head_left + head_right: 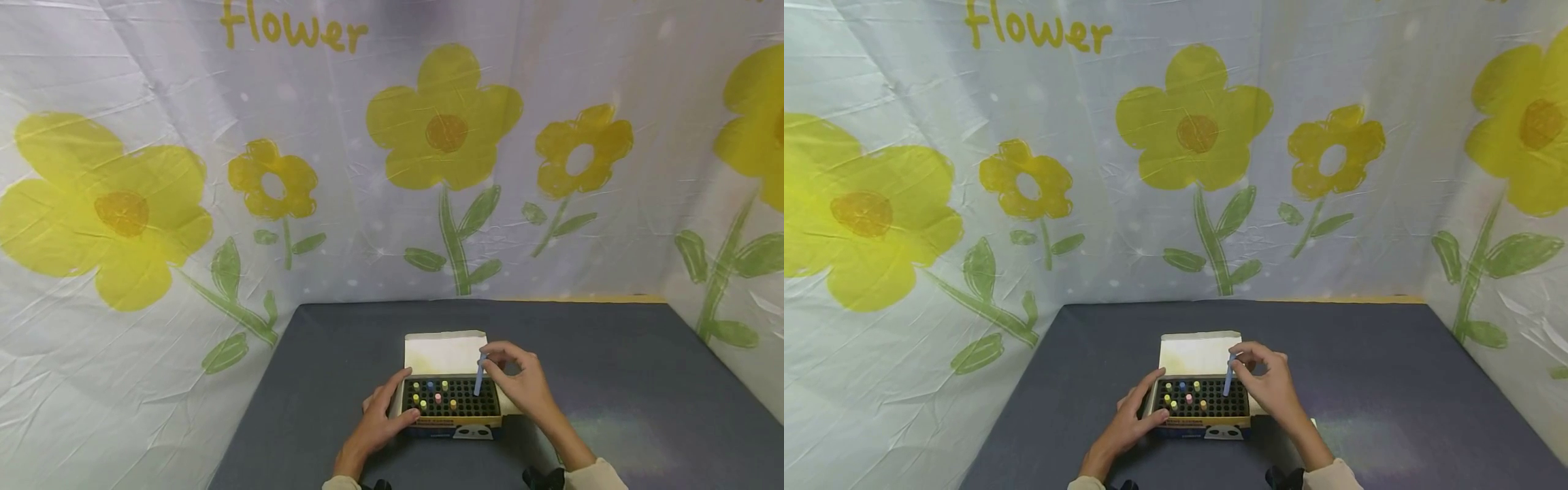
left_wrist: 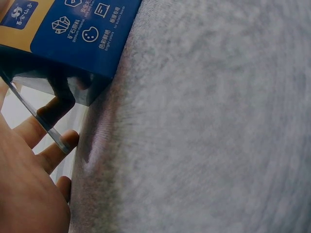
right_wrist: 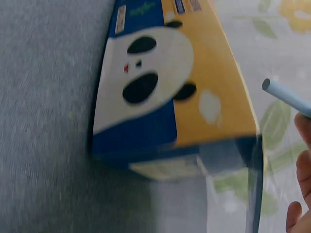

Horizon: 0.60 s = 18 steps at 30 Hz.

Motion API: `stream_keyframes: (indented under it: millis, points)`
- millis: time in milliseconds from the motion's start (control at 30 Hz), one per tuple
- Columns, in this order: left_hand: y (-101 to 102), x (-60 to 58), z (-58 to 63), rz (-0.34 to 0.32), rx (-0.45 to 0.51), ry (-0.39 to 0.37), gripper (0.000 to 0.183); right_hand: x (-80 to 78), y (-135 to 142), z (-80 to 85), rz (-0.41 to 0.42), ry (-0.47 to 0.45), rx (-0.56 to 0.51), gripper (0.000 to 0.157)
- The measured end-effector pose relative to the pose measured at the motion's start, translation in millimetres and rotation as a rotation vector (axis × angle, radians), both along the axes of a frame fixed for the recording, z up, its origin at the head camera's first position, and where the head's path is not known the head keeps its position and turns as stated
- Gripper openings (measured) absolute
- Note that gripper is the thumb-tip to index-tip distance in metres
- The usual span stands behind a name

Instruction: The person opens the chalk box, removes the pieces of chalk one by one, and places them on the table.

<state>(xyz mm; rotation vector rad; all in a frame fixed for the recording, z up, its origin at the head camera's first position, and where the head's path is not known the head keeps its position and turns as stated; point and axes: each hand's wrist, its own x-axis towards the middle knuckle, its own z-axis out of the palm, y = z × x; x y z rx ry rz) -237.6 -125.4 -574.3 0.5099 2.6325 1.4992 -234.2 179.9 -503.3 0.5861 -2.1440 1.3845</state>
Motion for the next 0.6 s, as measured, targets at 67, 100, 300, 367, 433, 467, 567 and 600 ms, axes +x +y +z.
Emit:
stream_keyframes:
  millis: [67,100,300,367,433,467,567,600]
  points:
    - [0,0.5,0.7,0.002,0.003,0.003,0.073,0.9,8,-1.7,-0.006,-0.053,-0.007,0.022]
    - [0,0.8,1.0,0.001,0.004,0.003,0.073,1.9,12,-2.0,-0.007,-0.066,-0.006,0.022]
    - [1,2.5,1.0,0.002,-0.001,0.005,0.073,8.9,37,-0.6,0.011,-0.114,-0.01,0.025]
    - [1,2.7,1.5,0.001,0.001,0.006,0.073,10.9,45,-0.8,0.011,-0.137,-0.002,0.024]
    - [1,2.6,2.4,-0.001,0.003,0.009,0.073,13.0,54,-1.2,0.005,-0.169,0.012,0.022]
    - [1,2.4,2.8,-0.001,0.005,0.007,0.072,14.0,58,-1.4,0.001,-0.191,0.016,0.021]
    - [1,2.0,3.4,0.0,0.009,0.0,0.072,17.2,72,-1.3,-0.028,-0.275,0.038,0.021]
    - [1,1.9,3.4,0.0,0.01,-0.002,0.072,18.4,77,-0.9,-0.037,-0.303,0.049,0.022]
